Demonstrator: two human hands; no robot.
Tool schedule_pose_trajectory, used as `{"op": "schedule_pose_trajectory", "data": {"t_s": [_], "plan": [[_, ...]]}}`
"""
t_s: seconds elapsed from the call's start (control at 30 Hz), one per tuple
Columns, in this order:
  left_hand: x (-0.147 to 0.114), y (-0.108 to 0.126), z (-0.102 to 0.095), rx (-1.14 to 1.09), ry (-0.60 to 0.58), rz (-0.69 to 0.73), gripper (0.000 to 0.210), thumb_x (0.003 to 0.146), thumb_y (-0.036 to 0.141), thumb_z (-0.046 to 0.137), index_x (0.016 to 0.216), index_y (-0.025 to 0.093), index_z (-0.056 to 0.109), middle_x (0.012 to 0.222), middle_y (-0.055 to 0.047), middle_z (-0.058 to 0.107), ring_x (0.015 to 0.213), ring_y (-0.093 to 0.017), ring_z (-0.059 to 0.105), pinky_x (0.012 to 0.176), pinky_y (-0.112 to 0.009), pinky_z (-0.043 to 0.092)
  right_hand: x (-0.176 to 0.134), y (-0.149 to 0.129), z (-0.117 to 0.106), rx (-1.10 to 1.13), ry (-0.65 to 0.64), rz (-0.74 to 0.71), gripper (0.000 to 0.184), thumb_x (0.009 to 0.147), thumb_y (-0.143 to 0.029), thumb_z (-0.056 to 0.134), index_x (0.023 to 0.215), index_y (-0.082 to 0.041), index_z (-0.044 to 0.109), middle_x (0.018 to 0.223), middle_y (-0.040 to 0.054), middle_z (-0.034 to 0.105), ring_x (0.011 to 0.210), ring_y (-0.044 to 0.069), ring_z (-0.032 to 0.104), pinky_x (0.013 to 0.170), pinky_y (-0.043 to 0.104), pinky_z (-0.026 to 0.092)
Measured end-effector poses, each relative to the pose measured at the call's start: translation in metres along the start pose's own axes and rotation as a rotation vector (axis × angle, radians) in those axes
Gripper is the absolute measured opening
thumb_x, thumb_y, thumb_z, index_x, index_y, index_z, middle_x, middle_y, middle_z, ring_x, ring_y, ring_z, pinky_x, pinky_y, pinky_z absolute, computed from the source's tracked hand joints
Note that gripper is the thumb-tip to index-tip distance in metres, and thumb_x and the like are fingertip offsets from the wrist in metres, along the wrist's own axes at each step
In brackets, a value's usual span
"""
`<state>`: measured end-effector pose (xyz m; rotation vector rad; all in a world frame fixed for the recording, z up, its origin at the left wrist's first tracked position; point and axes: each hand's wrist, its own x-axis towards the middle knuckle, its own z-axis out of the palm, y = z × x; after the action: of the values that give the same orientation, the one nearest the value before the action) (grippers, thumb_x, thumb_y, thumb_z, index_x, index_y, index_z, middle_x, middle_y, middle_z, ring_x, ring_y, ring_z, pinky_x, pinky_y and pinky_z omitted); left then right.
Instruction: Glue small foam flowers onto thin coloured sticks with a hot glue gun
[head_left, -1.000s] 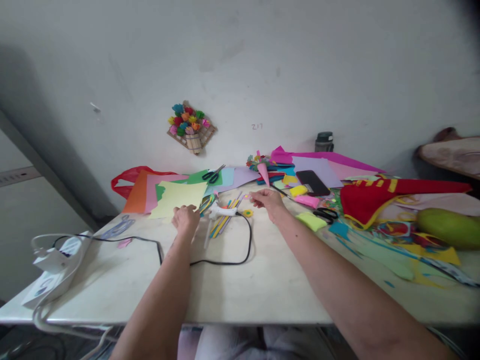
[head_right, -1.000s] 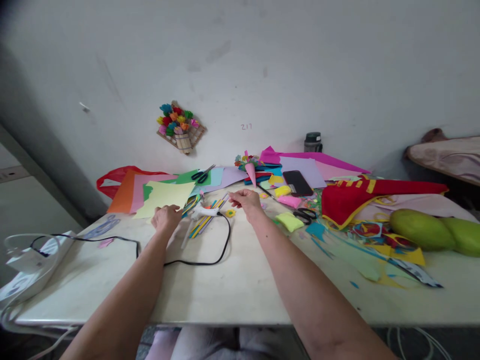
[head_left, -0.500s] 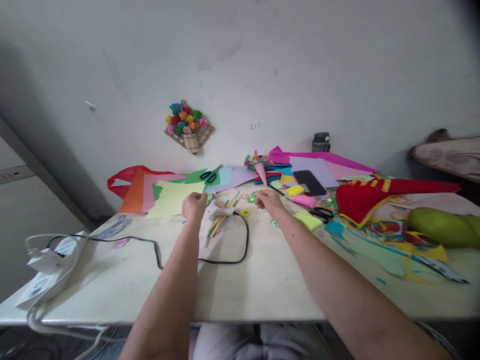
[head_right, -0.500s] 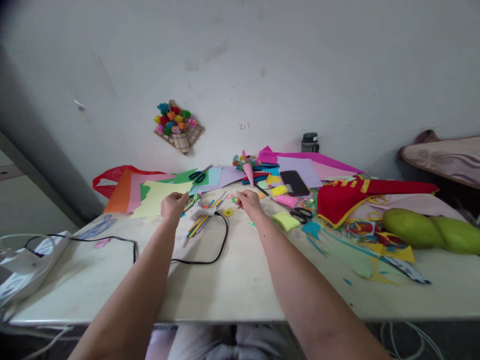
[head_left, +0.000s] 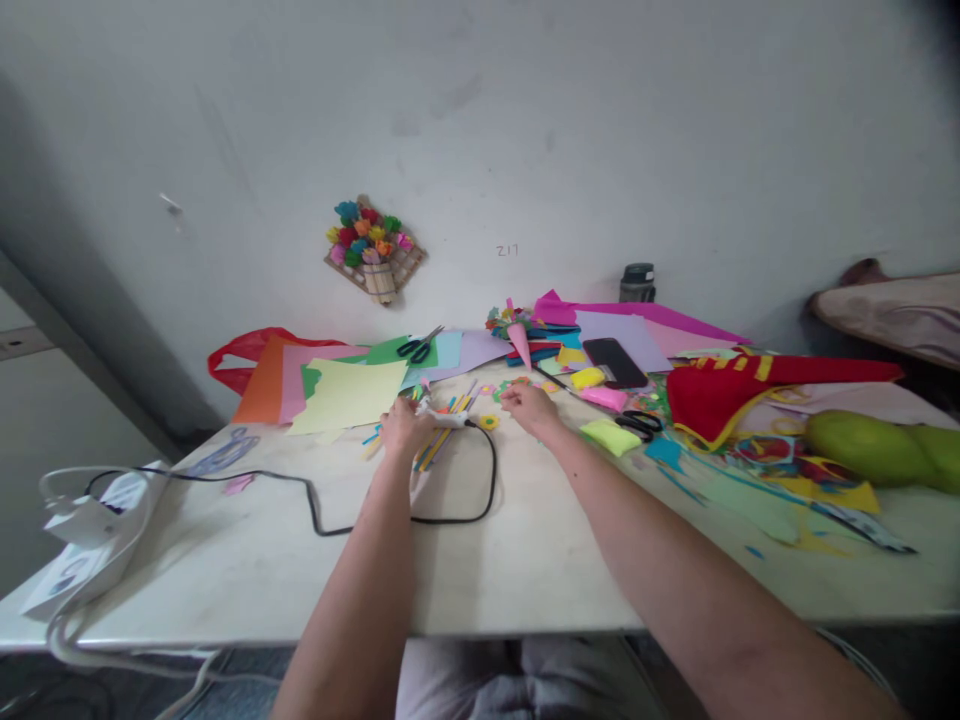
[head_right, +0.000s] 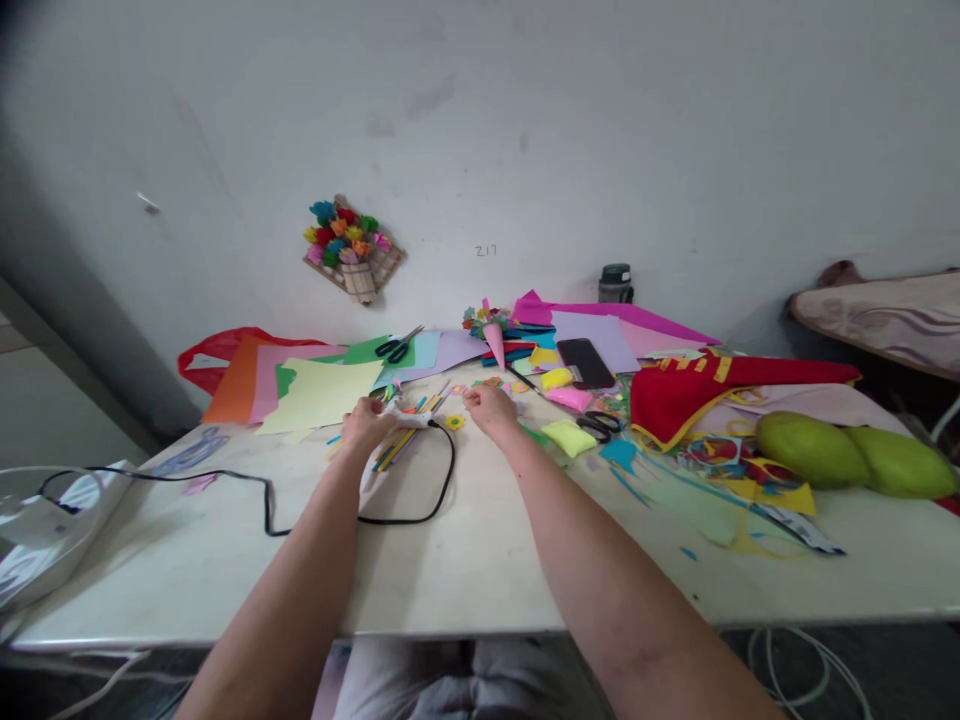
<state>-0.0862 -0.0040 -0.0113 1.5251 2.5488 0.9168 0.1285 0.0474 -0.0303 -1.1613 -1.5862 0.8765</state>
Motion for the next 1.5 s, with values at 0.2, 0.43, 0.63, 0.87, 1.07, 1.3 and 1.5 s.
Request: {"op": "schedule_pose_trajectory", "data": {"t_s": [0.2,0.43,0.63,0.87,1.07,1.3,1.5], "plan": [[0.003,-0.006,0.007,-0.128,-0.052,-0.056,0.064,0.050,0.037,0.073,0.104,0.017,0.046,0.110,-0.012,0.054,0.102,-0.024,0.052,0.079,-0.030,0.039,-0.006,-0.006,0.007,-0.447,-0.035,-0.081,0.019,0.069,-0.019,0.056,0.084,-0.024,0.067,0.085,0.0025,0.067,0.082,0.019,0.059,0.069,0.029,0.041],[0.005,-0.009,0.008,-0.136,-0.051,-0.050,0.062,0.052,0.031,0.073,0.106,0.016,0.046,0.102,-0.010,0.058,0.093,-0.021,0.056,0.072,-0.025,0.040,-0.018,-0.012,0.019,-0.647,-0.130,-0.146,0.026,0.076,-0.022,0.046,0.094,-0.023,0.065,0.093,0.0022,0.067,0.086,0.017,0.059,0.068,0.024,0.042],[0.001,-0.001,-0.003,-0.210,0.010,-0.007,0.045,0.056,0.021,0.066,0.098,0.018,0.049,0.089,-0.004,0.062,0.082,-0.016,0.058,0.068,-0.023,0.040,-0.024,-0.016,0.028,-0.672,-0.155,-0.243,0.024,0.075,-0.023,0.049,0.094,-0.023,0.063,0.096,0.0016,0.065,0.086,0.016,0.058,0.069,0.024,0.041],[-0.005,0.006,-0.008,-0.287,0.068,0.132,0.039,0.056,0.018,0.062,0.093,0.021,0.050,0.074,0.001,0.060,0.070,-0.013,0.056,0.066,-0.022,0.041,-0.023,-0.015,0.030,-0.650,-0.122,-0.326,0.027,0.075,-0.023,0.050,0.100,-0.019,0.060,0.105,0.0049,0.060,0.094,0.018,0.053,0.077,0.027,0.040],[-0.007,0.014,-0.007,-0.420,0.130,0.292,0.035,0.057,0.017,0.061,0.089,0.022,0.049,0.071,0.002,0.059,0.066,-0.012,0.055,0.065,-0.022,0.043,-0.021,-0.022,0.041,-0.740,-0.124,-0.458,0.034,0.076,-0.023,0.051,0.109,-0.017,0.055,0.110,0.0090,0.057,0.104,0.022,0.047,0.087,0.033,0.034],[-0.023,0.038,-0.011,-0.624,0.210,0.579,0.026,0.063,0.024,0.060,0.086,0.019,0.050,0.079,-0.002,0.059,0.071,-0.012,0.057,0.063,-0.022,0.045,-0.019,-0.034,0.046,-0.723,-0.025,-0.325,0.036,0.077,-0.016,0.045,0.113,-0.019,0.045,0.096,0.0080,0.062,0.090,0.021,0.055,0.075,0.030,0.037],[-0.011,0.023,-0.007,-0.632,0.256,0.306,0.022,0.075,0.037,0.049,0.080,0.017,0.055,0.073,-0.003,0.061,0.068,-0.013,0.057,0.065,-0.024,0.044,-0.015,-0.034,0.028,-0.542,0.188,-0.136,0.042,0.072,-0.016,0.046,0.114,-0.019,0.041,0.095,0.0075,0.062,0.085,0.022,0.058,0.069,0.030,0.040]]}}
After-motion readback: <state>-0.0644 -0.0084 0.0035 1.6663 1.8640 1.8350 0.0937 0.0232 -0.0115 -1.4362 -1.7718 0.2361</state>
